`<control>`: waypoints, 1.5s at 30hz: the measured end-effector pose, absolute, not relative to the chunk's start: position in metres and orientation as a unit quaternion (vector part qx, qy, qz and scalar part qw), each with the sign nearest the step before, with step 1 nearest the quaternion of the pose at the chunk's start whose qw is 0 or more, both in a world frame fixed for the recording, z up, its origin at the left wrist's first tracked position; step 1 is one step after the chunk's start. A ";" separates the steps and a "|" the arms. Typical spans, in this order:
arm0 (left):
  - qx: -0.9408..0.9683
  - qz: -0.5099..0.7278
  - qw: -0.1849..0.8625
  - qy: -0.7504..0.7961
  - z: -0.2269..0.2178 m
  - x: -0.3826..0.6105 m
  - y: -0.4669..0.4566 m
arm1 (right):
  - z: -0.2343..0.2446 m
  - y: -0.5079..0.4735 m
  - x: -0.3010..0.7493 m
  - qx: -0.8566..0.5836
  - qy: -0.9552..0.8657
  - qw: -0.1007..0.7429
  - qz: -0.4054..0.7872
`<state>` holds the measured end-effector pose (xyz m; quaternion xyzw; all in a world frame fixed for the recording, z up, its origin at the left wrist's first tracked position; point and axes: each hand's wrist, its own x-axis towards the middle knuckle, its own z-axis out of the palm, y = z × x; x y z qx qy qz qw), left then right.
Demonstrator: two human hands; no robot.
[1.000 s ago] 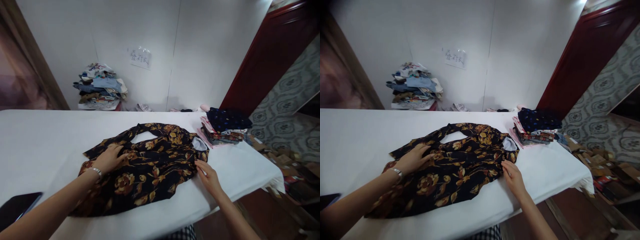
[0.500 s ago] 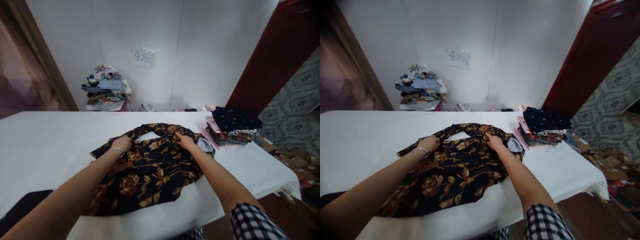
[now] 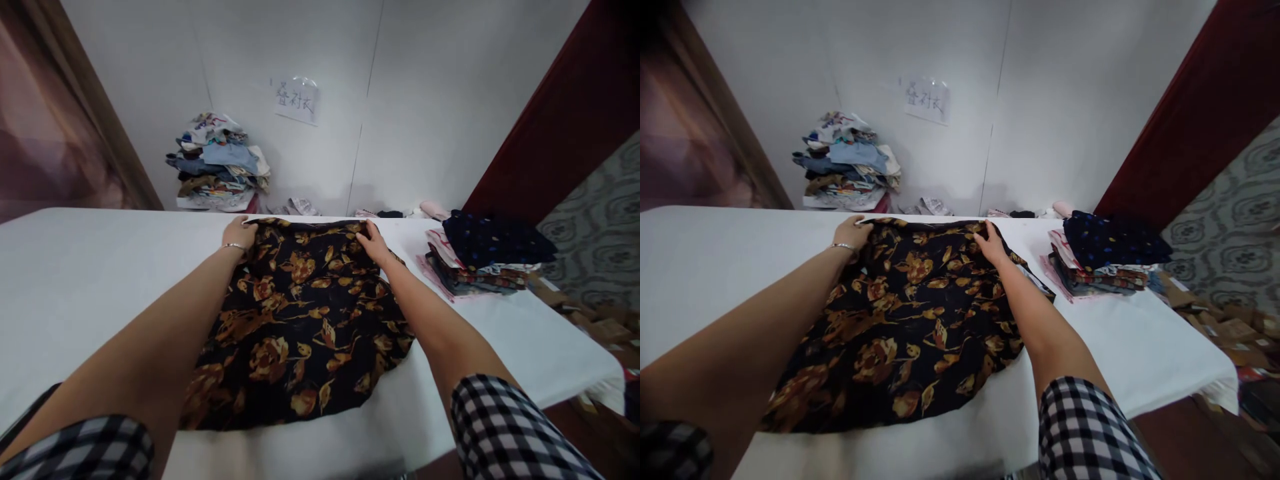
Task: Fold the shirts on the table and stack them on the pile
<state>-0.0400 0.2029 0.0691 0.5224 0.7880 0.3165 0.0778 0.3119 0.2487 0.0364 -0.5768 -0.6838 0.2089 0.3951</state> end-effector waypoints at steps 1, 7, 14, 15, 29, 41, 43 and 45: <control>0.533 0.319 0.091 0.778 0.062 -0.038 0.200 | 0.035 0.242 0.312 -0.551 -0.671 0.422 0.262; 0.663 0.295 0.131 0.675 0.031 -0.033 0.117 | 0.016 0.147 0.345 -0.463 -0.697 0.431 0.337; 0.777 0.274 0.099 0.558 -0.013 -0.041 -0.017 | -0.019 -0.004 0.361 -0.266 -0.905 0.266 0.198; 0.792 0.260 0.090 0.546 -0.023 -0.042 -0.029 | -0.023 -0.017 0.356 -0.255 -0.921 0.229 0.186; 0.807 0.154 0.008 0.569 -0.070 -0.045 -0.060 | -0.011 -0.050 0.359 -0.317 -0.767 0.500 0.247; 0.774 0.196 -0.013 0.601 -0.071 -0.057 -0.086 | -0.054 -0.013 0.404 -0.550 -0.770 0.317 0.068; 0.764 0.199 -0.008 0.614 -0.071 -0.058 -0.083 | -0.060 -0.001 0.404 -0.569 -0.773 0.272 0.071; 0.760 0.197 0.002 0.619 -0.066 -0.056 -0.079 | -0.065 0.009 0.403 -0.557 -0.783 0.262 0.090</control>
